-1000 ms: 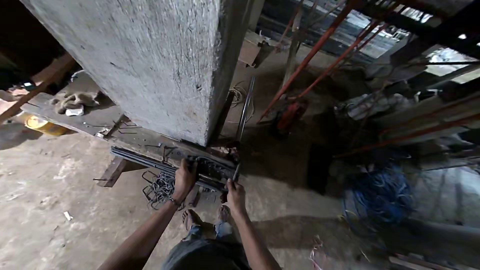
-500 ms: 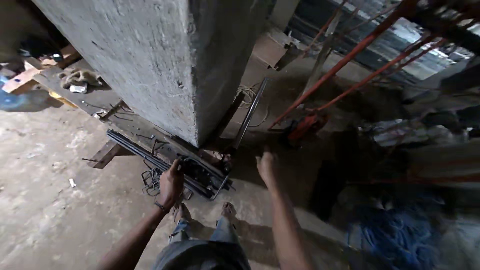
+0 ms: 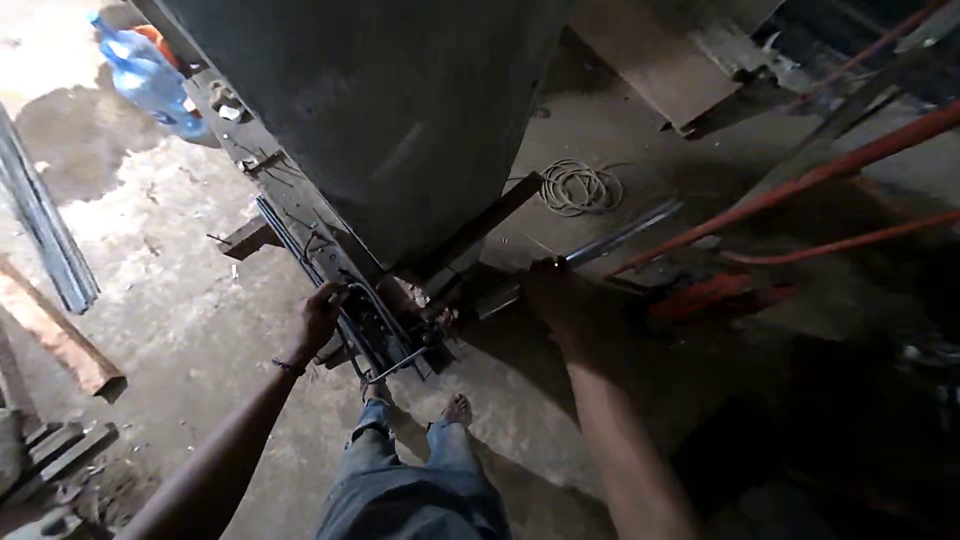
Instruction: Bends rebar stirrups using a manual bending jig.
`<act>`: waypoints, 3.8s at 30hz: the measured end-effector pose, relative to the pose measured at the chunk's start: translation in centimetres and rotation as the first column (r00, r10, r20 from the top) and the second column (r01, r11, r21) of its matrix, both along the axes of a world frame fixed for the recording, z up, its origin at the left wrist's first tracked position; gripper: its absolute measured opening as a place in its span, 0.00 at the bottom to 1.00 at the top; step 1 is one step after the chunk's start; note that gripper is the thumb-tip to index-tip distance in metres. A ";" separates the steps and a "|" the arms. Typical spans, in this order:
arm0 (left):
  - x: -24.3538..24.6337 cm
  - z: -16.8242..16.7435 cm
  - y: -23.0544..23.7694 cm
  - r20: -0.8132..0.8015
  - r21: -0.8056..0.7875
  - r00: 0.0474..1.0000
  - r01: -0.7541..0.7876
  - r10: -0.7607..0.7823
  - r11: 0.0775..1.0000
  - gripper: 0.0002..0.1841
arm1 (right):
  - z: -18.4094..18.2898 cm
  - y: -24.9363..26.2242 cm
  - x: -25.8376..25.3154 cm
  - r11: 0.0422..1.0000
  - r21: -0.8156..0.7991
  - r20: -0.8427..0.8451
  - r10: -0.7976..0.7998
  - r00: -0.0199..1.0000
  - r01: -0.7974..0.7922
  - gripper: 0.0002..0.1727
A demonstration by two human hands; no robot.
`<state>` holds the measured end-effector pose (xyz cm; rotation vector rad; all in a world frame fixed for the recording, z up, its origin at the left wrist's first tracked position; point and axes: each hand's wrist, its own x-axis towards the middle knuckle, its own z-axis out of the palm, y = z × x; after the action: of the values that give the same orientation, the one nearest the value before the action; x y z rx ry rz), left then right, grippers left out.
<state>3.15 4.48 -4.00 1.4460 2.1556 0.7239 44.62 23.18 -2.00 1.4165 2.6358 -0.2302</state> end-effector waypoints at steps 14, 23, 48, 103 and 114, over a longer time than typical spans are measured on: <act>3.6 2.2 0.7 0.009 -0.104 0.981 -0.192 0.194 0.976 0.17 | 1.8 -2.1 1.9 0.945 -0.247 0.197 -0.167 0.966 0.213 0.22; 3.5 1.2 0.5 -0.077 -0.071 0.986 -0.152 0.146 0.986 0.16 | 1.5 -4.8 3.0 0.913 -0.384 0.203 -0.058 0.977 0.134 0.21; 4.9 3.3 0.8 -0.214 -0.137 0.964 -0.191 0.159 0.972 0.13 | -0.5 -4.0 1.0 0.947 -0.237 -0.013 0.222 0.975 -0.219 0.23; 5.5 3.8 0.4 -0.327 -0.171 0.935 -0.201 0.137 0.965 0.14 | -1.8 -23.1 30.5 0.717 0.050 -0.044 -0.694 0.718 0.696 0.11; -3.7 -1.8 -4.5 -0.450 0.144 0.653 0.726 -0.609 0.672 0.22 | -1.1 -35.0 25.6 0.469 0.078 -0.028 -0.881 0.472 0.880 0.12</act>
<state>-0.56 -0.03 -5.79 2.5376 1.5152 0.5349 70.25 -11.80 -3.05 2.6775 1.5975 -0.1939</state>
